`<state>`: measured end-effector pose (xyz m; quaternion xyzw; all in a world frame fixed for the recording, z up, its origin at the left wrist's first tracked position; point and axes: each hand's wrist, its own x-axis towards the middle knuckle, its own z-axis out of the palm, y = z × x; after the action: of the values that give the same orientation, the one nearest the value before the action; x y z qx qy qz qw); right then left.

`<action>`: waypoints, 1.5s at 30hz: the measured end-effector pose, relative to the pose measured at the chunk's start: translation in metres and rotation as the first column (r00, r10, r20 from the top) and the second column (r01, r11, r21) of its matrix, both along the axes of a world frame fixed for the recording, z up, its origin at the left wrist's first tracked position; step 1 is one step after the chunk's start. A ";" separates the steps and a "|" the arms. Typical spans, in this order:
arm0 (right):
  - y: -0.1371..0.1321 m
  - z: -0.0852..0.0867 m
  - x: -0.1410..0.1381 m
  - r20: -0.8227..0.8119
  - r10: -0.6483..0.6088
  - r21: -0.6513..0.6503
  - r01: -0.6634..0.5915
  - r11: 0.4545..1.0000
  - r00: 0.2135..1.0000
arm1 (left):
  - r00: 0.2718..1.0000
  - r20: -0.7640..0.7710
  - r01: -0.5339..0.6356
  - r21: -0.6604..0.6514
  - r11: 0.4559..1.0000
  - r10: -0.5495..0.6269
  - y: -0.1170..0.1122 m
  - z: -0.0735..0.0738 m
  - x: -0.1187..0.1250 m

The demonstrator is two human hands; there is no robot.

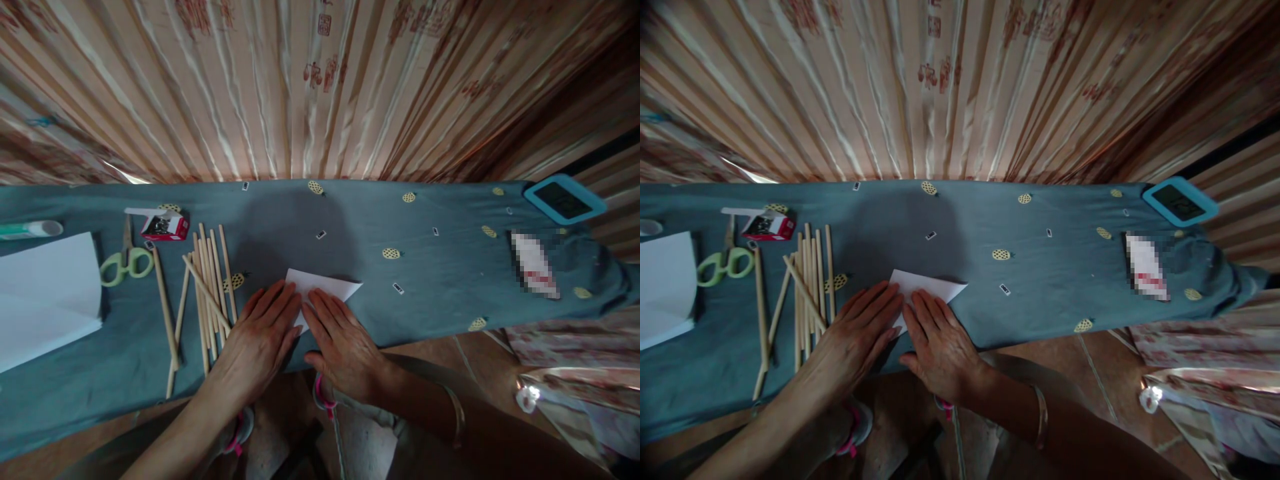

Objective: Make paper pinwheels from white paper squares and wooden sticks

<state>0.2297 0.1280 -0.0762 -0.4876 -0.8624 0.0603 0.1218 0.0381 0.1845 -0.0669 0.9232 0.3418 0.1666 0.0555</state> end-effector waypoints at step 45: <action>0.011 0.013 0.041 0.057 0.018 -0.028 -0.016 0.999 0.998 | 0.994 -0.060 0.097 0.092 0.991 -0.092 -0.024 0.002 0.017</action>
<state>0.2710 0.1387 -0.0637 -0.4833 -0.8688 0.0594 0.0899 0.0551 0.1603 -0.0647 0.9443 0.2907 0.1541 0.0098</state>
